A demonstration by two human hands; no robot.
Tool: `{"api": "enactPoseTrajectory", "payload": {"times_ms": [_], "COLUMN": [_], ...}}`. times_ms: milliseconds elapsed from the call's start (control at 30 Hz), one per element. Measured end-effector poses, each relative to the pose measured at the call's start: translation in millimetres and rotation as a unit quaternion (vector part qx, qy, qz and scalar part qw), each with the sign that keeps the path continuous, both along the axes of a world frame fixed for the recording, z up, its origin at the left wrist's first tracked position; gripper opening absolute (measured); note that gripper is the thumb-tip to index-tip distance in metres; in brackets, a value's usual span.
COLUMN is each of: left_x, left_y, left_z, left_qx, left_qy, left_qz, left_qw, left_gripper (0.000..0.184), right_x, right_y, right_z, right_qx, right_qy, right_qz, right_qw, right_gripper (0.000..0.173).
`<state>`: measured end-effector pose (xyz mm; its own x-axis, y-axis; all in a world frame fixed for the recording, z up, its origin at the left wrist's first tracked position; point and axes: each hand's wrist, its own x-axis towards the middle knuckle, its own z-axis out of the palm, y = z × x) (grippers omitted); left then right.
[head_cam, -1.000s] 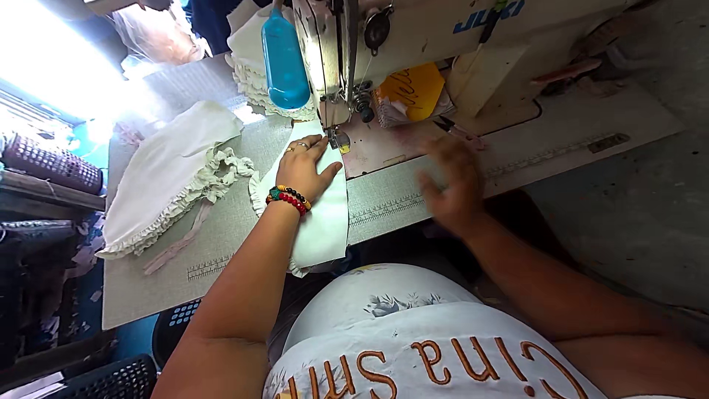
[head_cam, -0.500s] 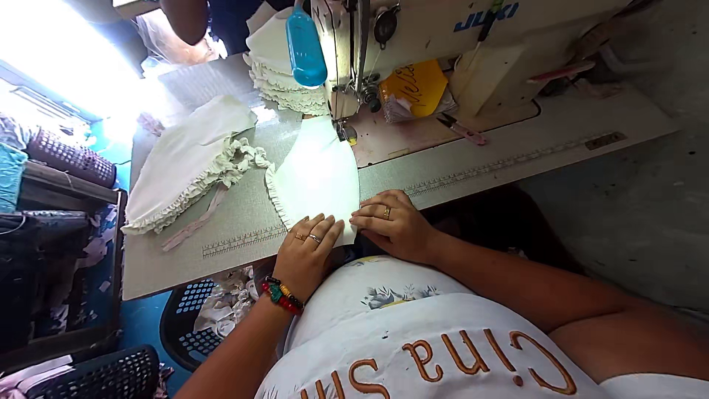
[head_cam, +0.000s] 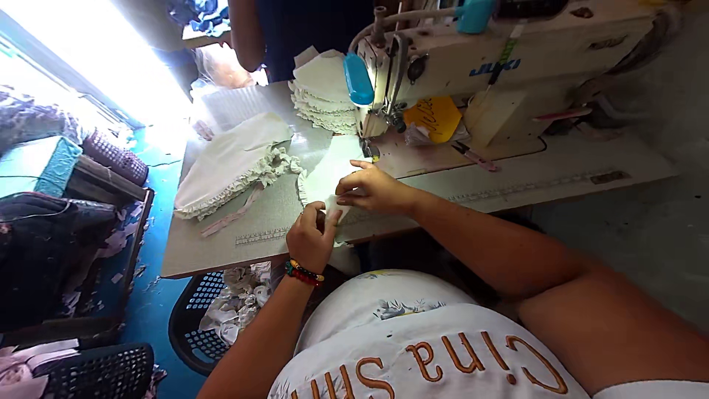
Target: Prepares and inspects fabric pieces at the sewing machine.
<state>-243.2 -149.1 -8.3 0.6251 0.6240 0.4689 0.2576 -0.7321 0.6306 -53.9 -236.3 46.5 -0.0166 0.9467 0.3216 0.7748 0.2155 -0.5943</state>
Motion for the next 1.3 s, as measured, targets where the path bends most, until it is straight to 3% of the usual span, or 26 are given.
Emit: {"api": "enactPoseTrajectory", "payload": {"times_ms": [133, 233, 333, 533, 767, 967, 1300], "left_x": [1, -2, -6, -3, 3, 7, 7], "left_y": [1, 1, 7, 22, 30, 39, 46], "left_z": [12, 19, 21, 25, 32, 36, 33], "left_qx": [-0.076, -0.092, -0.05, -0.004, 0.004, 0.006, 0.011], "left_qy": [-0.062, -0.108, -0.096, -0.075, -0.055, -0.028, -0.023], "left_qz": [-0.023, -0.019, -0.005, 0.026, 0.055, 0.076, 0.072], "left_qw": [0.995, 0.99, 0.994, 0.997, 0.997, 0.997, 0.997], "left_gripper": [0.026, 0.016, 0.019, 0.023, 0.024, 0.025, 0.024], "right_x": [6, 17, 38, 64, 64, 73, 78], "right_y": [16, 19, 18, 20, 31, 37, 39], "right_z": [7, 3, -1, -13, -14, -19, -24], "right_qx": [-0.004, 0.023, 0.025, -0.06, -0.04, -0.04, -0.038], "right_qy": [0.001, 0.002, 0.028, 0.209, 0.22, 0.279, 0.246], "right_qz": [0.051, 0.039, 0.0, -0.001, -0.033, -0.037, -0.013], "right_qw": [0.999, 0.999, 0.999, 0.976, 0.974, 0.959, 0.968], "right_gripper": [0.014, 0.02, 0.028, 0.028, 0.011, 0.015, 0.013]}}
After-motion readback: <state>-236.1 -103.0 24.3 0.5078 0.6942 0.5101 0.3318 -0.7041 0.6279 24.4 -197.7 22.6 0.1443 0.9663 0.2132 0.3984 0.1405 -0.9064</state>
